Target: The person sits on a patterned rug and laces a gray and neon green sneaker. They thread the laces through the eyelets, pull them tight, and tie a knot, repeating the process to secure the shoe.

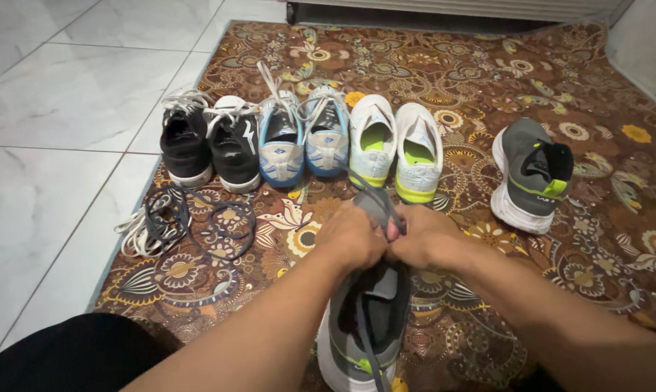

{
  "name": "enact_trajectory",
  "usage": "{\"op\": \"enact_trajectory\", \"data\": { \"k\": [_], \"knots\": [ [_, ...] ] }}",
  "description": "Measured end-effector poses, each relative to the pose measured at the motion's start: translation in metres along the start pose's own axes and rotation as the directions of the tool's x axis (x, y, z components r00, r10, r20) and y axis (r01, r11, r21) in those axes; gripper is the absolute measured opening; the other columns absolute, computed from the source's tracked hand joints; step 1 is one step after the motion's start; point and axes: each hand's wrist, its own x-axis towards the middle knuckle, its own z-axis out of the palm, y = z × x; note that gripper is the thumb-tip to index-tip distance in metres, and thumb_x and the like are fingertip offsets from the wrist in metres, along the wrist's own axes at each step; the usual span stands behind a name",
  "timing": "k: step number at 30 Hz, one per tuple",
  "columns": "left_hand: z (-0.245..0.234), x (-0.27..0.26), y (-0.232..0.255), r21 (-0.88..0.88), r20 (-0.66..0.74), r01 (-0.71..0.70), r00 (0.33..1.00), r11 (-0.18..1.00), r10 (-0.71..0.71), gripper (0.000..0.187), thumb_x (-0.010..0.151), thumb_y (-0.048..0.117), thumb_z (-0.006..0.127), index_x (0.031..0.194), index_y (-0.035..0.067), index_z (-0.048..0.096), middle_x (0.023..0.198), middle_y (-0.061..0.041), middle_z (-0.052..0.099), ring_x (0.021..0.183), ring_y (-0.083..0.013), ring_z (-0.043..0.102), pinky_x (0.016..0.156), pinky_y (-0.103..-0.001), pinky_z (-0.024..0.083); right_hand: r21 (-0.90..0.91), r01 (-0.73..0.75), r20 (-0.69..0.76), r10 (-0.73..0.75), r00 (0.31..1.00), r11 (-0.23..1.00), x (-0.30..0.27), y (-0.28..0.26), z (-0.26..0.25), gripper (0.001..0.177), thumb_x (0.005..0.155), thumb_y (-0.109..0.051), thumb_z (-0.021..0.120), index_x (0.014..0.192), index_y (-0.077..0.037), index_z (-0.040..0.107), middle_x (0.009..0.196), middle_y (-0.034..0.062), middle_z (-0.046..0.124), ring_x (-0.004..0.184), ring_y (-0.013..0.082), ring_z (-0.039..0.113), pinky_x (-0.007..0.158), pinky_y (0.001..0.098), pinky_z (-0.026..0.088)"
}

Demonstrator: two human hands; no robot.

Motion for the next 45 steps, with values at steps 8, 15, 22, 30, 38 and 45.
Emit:
{"op": "enact_trajectory", "data": {
  "k": [8, 15, 22, 30, 38, 45],
  "knots": [
    [-0.05, -0.005, -0.025, -0.584, 0.335, 0.202, 0.942, 0.786, 0.007, 0.02, 0.087, 0.011, 0.067, 0.098, -0.001, 0.078, 0.101, -0.017, 0.076, 0.078, -0.0202, 0.07, 0.068, -0.033, 0.057, -0.033, -0.109, -0.187, 0.101, 0.977, 0.994, 0.001, 0.009, -0.005, 0.017, 0.081, -0.027, 0.072, 0.096, -0.019, 0.068, 0.091, 0.0134, 0.074, 0.084, 0.0309, 0.071, 0.081, 0.0426, 0.055],
    [-0.142, -0.029, -0.053, -0.947, 0.319, 0.311, 0.939, -0.08, -0.125, 0.03, 0.096, -0.009, 0.044, 0.121, -0.024, 0.054, 0.111, -0.032, 0.065, 0.095, -0.0273, 0.075, 0.077, -0.024, 0.059, 0.029, -0.071, -0.317, 0.076, 0.945, 0.997, 0.0, 0.03, -0.015, 0.025, 0.074, -0.024, 0.084, 0.088, -0.013, 0.067, 0.09, 0.011, 0.075, 0.086, 0.028, 0.073, 0.081, 0.0416, 0.056],
    [-0.178, -0.031, -0.104, -0.992, 0.129, 0.115, 0.915, -0.059, -0.382, 0.03, 0.098, -0.01, 0.038, 0.125, -0.024, 0.042, 0.123, -0.031, 0.059, 0.103, -0.032, 0.076, 0.084, -0.025, 0.058, 0.062, -0.075, -0.278, 0.089, 0.956, 0.995, -0.013, 0.036, -0.006, 0.022, 0.076, -0.024, 0.085, 0.087, -0.012, 0.07, 0.087, 0.0082, 0.076, 0.081, 0.0226, 0.073, 0.078, 0.0377, 0.056],
    [-0.113, -0.022, -0.073, -0.139, -0.269, 0.188, 0.938, 0.972, -0.22, 0.061, 0.075, 0.038, 0.086, 0.119, 0.002, 0.064, 0.11, -0.019, 0.074, 0.102, -0.0286, 0.074, 0.092, -0.039, 0.056, 0.005, 0.025, -0.302, -0.023, 0.953, 1.0, -0.026, 0.02, -0.004, 0.02, 0.074, -0.018, 0.085, 0.086, -0.009, 0.072, 0.085, 0.0094, 0.076, 0.08, 0.0218, 0.073, 0.078, 0.0368, 0.056],
    [-0.042, -0.064, 0.006, -0.006, -0.178, -0.165, 0.971, 0.986, 0.161, 0.034, 0.074, 0.026, 0.079, 0.105, 0.012, 0.075, 0.11, -0.017, 0.075, 0.107, -0.035, 0.071, 0.094, -0.045, 0.055, 0.04, 0.161, -0.369, -0.135, 0.919, 0.986, -0.028, 0.002, -0.01, 0.017, 0.074, -0.016, 0.085, 0.081, -0.008, 0.072, 0.078, 0.0077, 0.074, 0.073, 0.0194, 0.072, 0.069, 0.0356, 0.057],
    [-0.024, -0.056, 0.01, 0.118, -0.23, -0.167, 0.954, 0.979, 0.19, 0.025, 0.079, 0.026, 0.077, 0.1, 0.011, 0.077, 0.108, -0.019, 0.071, 0.106, -0.0395, 0.067, 0.09, -0.05, 0.053, 0.048, 0.178, -0.365, -0.148, 0.919, 0.983, -0.026, -0.002, -0.006, 0.018, 0.073, -0.015, 0.085, 0.082, -0.007, 0.071, 0.077, 0.0079, 0.073, 0.072, 0.0184, 0.07, 0.069, 0.0356, 0.056]
  ]
}}
